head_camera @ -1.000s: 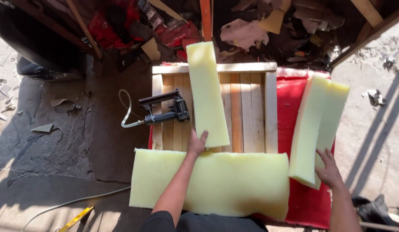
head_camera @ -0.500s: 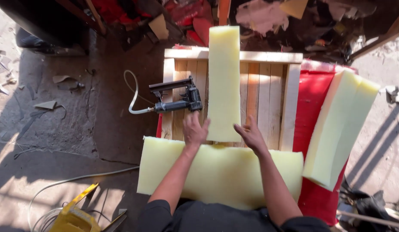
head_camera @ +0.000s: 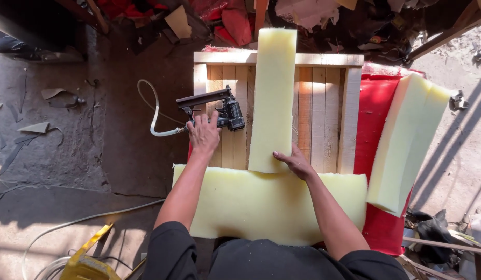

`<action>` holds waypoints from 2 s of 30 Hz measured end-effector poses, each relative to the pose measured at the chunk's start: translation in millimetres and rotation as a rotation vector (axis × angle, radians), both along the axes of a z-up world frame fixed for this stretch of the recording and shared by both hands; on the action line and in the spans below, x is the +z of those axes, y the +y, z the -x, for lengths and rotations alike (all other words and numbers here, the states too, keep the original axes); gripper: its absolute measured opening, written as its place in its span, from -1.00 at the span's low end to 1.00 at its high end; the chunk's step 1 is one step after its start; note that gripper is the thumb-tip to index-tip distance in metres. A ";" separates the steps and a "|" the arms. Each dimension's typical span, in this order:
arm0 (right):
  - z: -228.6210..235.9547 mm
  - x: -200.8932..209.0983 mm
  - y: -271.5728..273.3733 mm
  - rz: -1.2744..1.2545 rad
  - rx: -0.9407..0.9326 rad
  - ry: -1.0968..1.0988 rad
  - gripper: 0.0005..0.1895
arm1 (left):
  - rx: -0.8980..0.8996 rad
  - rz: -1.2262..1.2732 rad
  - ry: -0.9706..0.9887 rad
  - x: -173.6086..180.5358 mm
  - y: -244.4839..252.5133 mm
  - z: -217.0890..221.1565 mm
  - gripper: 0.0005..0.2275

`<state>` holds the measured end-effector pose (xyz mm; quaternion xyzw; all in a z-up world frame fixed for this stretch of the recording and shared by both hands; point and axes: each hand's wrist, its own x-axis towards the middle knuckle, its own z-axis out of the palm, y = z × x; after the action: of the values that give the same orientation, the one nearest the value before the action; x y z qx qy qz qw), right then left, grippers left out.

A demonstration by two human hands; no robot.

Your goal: Stapling yellow foam padding onto a wooden frame to create a cushioned surface for furniture.

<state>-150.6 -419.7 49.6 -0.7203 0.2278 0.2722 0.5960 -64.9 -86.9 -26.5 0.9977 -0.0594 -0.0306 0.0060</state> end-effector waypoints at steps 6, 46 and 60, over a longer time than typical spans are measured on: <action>-1.8 15.4 12.2 -0.026 0.000 0.014 -0.43 | 0.080 -0.013 -0.114 -8.7 -0.8 13.8 -0.47; 9.7 -17.8 17.4 -0.174 0.165 0.174 -0.46 | 0.453 0.900 0.934 2.2 -107.0 73.5 -0.36; 9.1 -13.5 13.9 -0.040 0.201 0.024 0.40 | 0.439 1.003 0.893 -28.3 -97.3 72.7 0.06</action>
<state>-159.7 -405.8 36.1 -0.7243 0.1559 0.3438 0.5770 -137.6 -184.2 -54.9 0.7555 0.1442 -0.4042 0.4950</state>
